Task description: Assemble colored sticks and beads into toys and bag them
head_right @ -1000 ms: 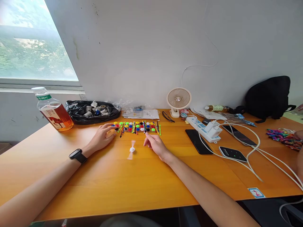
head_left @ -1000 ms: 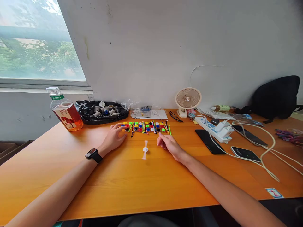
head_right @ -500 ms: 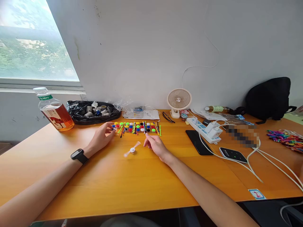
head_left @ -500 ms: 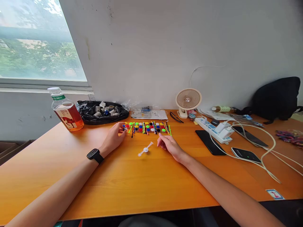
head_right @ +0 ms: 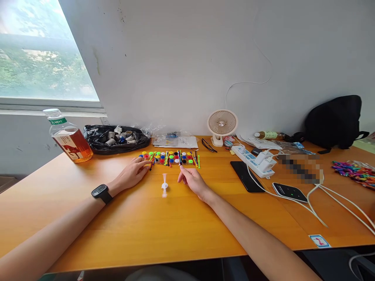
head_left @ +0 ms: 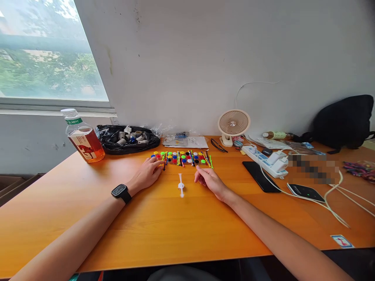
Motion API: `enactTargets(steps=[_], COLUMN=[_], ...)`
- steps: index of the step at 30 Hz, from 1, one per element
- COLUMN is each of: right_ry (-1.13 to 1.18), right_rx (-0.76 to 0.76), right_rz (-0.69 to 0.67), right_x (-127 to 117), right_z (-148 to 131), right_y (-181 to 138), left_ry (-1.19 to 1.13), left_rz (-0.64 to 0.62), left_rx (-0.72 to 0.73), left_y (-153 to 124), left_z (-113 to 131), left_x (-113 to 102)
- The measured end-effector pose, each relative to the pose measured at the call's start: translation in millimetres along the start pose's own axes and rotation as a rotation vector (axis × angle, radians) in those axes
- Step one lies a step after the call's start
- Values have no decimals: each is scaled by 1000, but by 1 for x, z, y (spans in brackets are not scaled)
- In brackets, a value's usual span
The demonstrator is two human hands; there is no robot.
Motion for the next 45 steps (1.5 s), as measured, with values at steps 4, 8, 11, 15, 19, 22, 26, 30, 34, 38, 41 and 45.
enactTargets(steps=[4,8,11,15,19,22,26,30,34,38,41,45], right_ry=[-10,-14,-12,-18,-29,-35,-39,-57,-100,-163,-218,-250], right_rx=[-6,-3,-3,-6,-8,-5,-16,-38,-98,-180,-216,-252], right_rz=[-6,-12,-17,-20,-26,-31,-36,-27,-50,-103,-140,-166], right_x=[0,-1,-1,-1,0,0,0,0,2,6,9,11], right_z=[-1,-1,-1,-1,-1,-1,-1,-2,-6,-12,-15,-17], right_y=[0,-1,-1,-2,-2,-1,-1,-2,-3,-4,-5,-7], left_ry=[-21,-63,-73,-52,-51,-53,-42,-43,-100,-158,-143,-88], left_rz=[9,-3,-11,0,17,16,19,30,53,82,67,64], left_rx=[-1,-26,-28,-13,-3,11,29,18,12,-11,-30,-32], left_y=[0,0,0,0,0,1,1,0,-1,-1,0,1], left_z=[0,-1,-1,2,4,4,5,7,8,6,3,0], left_x=[-1,-1,-2,-5,-7,-6,-6,-8,-12,-15,-13,-11])
Point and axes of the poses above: each hand's wrist, its own y-axis towards the middle knuckle, its own x-axis out of the palm, z = x × y, the point moved 5 cm from there along y, towards the middle knuckle, and after that the axes turned 13 degrees about -x, right-handed, at the moved point
